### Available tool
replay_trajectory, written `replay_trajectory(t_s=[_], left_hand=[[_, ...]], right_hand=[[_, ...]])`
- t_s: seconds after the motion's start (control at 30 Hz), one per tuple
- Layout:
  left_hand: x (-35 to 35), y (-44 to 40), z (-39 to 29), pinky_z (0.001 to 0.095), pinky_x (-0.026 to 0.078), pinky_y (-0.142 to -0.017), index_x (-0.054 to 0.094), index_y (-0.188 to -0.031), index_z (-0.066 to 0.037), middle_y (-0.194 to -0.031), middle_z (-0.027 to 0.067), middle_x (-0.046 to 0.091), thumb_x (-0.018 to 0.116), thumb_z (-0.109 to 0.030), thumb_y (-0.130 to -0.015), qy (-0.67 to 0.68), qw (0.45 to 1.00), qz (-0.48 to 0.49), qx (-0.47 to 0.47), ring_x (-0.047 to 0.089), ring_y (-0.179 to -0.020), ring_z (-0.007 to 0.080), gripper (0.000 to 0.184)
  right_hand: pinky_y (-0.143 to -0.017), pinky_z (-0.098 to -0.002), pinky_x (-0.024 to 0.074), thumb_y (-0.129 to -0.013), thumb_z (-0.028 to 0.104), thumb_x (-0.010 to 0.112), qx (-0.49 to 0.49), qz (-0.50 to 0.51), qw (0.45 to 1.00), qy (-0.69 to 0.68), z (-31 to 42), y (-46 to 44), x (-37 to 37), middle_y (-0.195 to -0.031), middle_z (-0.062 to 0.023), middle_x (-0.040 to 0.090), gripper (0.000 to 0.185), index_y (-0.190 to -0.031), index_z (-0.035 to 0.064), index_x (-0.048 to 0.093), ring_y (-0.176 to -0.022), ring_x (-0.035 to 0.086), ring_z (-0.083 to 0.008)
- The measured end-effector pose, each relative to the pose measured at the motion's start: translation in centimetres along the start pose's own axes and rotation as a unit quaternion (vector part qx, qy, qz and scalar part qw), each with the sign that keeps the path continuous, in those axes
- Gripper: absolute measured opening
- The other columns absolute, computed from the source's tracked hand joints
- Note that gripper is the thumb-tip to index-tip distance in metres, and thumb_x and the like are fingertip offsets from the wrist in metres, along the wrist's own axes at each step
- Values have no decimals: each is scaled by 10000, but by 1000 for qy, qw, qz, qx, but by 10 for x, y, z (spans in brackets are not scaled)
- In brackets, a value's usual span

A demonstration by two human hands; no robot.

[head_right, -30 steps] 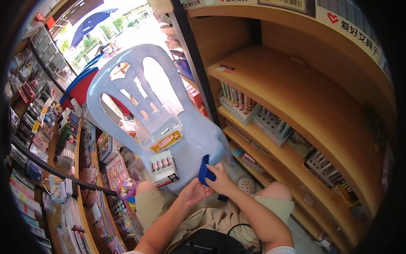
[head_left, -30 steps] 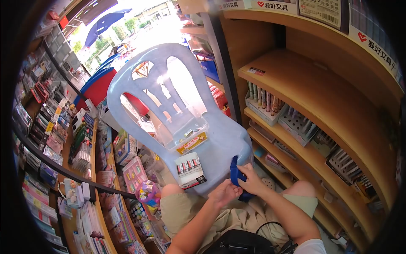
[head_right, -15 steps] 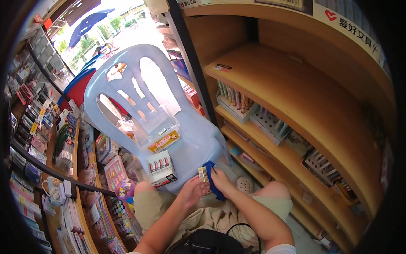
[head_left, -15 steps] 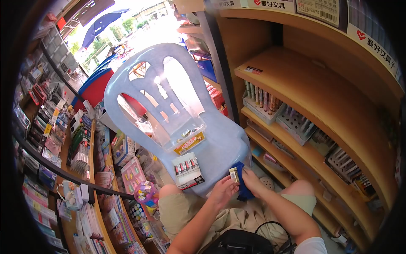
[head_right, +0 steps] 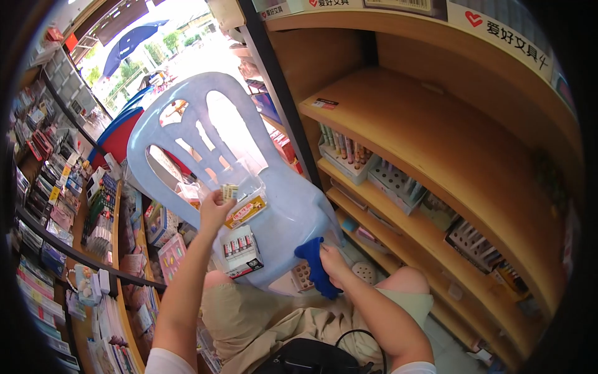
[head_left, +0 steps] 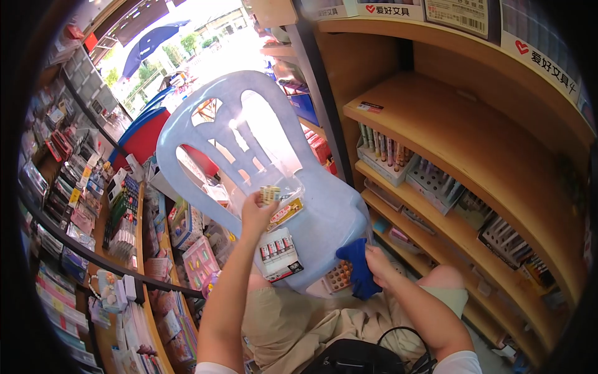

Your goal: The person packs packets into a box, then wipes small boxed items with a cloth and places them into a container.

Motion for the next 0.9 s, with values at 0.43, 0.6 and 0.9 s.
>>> replay_trajectory(t_s=[0.43, 0.6, 0.9], left_hand=[[38, 84, 18, 429, 397, -891, 546, -1022, -35, -1133, 154, 502, 772, -223, -636, -253, 903, 295, 185, 467, -1083, 341, 485], [39, 97, 13, 432, 360, -890, 516, -1048, -68, -1149, 115, 468, 815, -299, -571, -401, 841, 185, 311, 438, -1114, 307, 608], [60, 76, 35, 417, 400, -845, 506, -1019, -49, -1101, 123, 471, 819, -336, -561, -401, 858, 236, 216, 459, -1072, 305, 624]], right_hand=[[-460, -237, 440, -952, 314, 457, 6, 20, 1000, -8, 4, 7, 13, -719, -11, 562, 318, -980, 57, 643, -546, 521, -92], [-479, -256, 460, -941, 297, 473, 14, 21, 1000, 0, 8, 14, 18, -744, -22, 573, 289, -960, 56, 632, -563, 538, -111], [-578, -254, 486, -932, 260, 498, -5, 13, 1000, -20, 1, 7, 2, -825, -23, 606, 244, -974, 57, 627, -684, 571, -108]])
Point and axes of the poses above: each hand's wrist, its own y-axis away from the middle knuckle, its own x-axis out of the palm, z = x × y, the point moved 9 cm from there along -y, towards the middle knuckle
